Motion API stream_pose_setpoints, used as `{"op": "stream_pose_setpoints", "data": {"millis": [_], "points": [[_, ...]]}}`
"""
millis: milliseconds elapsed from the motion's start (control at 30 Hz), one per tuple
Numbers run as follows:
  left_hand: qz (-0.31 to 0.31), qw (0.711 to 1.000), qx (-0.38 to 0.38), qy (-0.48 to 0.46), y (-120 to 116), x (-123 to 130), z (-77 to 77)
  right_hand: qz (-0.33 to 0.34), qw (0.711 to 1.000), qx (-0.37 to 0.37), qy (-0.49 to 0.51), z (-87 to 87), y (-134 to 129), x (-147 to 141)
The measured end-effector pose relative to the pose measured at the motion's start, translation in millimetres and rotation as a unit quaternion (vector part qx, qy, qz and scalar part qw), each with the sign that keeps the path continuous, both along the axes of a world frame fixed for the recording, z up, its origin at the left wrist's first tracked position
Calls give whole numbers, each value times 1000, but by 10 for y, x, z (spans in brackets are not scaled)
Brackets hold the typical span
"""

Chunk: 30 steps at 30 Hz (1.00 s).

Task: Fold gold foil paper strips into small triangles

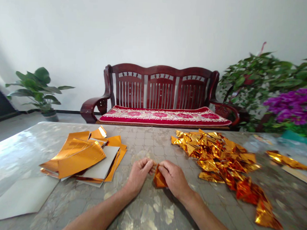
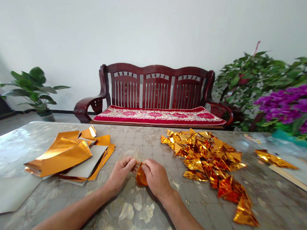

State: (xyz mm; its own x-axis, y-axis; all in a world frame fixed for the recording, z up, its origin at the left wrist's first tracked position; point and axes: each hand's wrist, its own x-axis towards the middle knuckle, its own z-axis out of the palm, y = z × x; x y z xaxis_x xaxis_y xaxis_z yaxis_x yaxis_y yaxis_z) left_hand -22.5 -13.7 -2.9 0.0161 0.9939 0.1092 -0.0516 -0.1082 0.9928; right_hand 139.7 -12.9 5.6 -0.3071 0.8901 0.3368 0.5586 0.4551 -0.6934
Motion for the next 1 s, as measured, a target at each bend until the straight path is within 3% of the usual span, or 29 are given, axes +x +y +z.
{"op": "stream_pose_setpoints", "data": {"millis": [200,367,633,767,1000], "points": [[-46,996,-33,-70,25,-17,-37,16,999,15,-27,20,-5,21],[-48,996,-46,-62,27,-15,-76,20,997,34,-63,16,-4,20],[16,998,20,62,-1,-3,-91,27,994,62,-87,51,-57,-18],[57,996,29,67,-26,11,-69,3,996,52,-76,59,-52,-39],[-33,999,-33,-9,-5,-5,-67,-2,992,61,-111,59,-30,-9]]}}
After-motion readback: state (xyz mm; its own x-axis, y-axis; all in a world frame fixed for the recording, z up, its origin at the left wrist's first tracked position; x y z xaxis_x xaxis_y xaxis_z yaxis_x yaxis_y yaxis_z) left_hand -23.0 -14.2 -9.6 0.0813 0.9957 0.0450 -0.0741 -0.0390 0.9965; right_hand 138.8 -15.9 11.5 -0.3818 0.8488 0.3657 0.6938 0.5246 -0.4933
